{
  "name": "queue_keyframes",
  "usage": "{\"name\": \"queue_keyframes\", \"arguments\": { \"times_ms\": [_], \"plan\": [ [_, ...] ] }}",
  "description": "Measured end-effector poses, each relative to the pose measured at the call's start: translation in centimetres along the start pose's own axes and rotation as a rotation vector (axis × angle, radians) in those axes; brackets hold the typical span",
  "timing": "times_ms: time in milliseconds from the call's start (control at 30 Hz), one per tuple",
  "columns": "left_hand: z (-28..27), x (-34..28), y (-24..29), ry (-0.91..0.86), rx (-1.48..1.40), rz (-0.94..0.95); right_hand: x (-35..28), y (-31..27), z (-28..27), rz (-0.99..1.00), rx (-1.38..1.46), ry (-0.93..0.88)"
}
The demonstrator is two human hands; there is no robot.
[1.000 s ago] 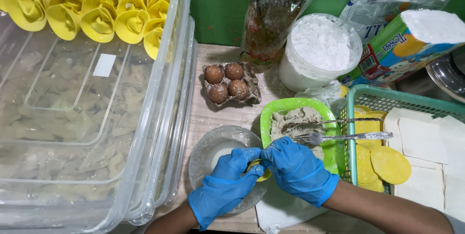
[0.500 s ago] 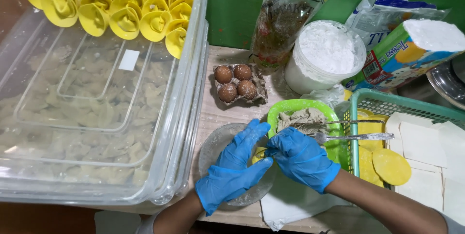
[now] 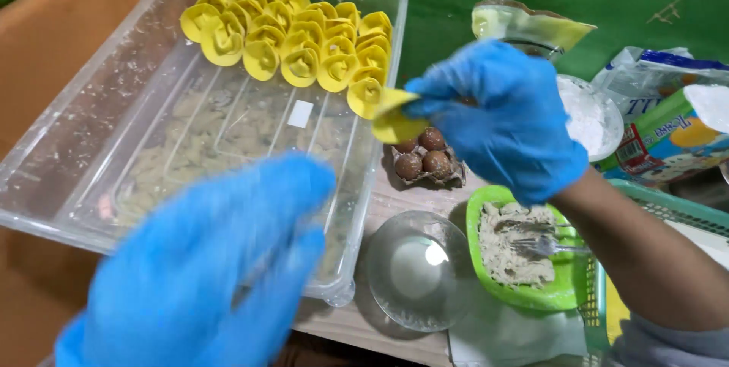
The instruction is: Assembling wontons by placing meat filling on wrappers and folding them into shape.
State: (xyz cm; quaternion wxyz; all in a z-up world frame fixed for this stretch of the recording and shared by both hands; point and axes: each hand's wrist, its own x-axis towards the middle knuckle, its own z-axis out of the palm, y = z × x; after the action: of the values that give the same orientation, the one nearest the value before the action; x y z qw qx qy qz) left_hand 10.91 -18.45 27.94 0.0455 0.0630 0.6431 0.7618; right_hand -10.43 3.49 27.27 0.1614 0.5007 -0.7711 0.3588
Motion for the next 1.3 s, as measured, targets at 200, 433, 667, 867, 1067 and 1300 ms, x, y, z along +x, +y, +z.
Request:
{"name": "queue_keyframes", "arguments": {
  "times_ms": [200, 433, 667, 867, 1067, 1300],
  "plan": [
    [-7.3, 13.2, 3.0, 0.057, 1.532, 0.089, 9.5, 4.2, 5.5, 0.381, -0.219, -0.208],
    [-10.8, 18.3, -1.5, -0.173, 1.552, -0.108, 11.2, 7.4, 10.1, 0.470, -0.471, -0.368],
    [-12.5, 19.0, -4.9, -0.095, 1.603, -0.102, 11.4, 9.6, 11.5, 0.396, -0.538, -0.359],
    [-13.5, 19.1, -6.4, -0.179, 1.731, 0.008, 12.0, 6.7, 9.5, 0.544, -0.513, -0.499],
    [-13.2, 19.2, -6.2, -0.177, 1.716, -0.034, 10.7, 6.3, 7.8, 0.240, -0.245, -0.309],
    [-10.3, 17.7, -2.0, -0.229, 1.662, -0.179, 4.8, 4.2, 2.6, 0.011, -0.033, 0.098]
  ]
}}
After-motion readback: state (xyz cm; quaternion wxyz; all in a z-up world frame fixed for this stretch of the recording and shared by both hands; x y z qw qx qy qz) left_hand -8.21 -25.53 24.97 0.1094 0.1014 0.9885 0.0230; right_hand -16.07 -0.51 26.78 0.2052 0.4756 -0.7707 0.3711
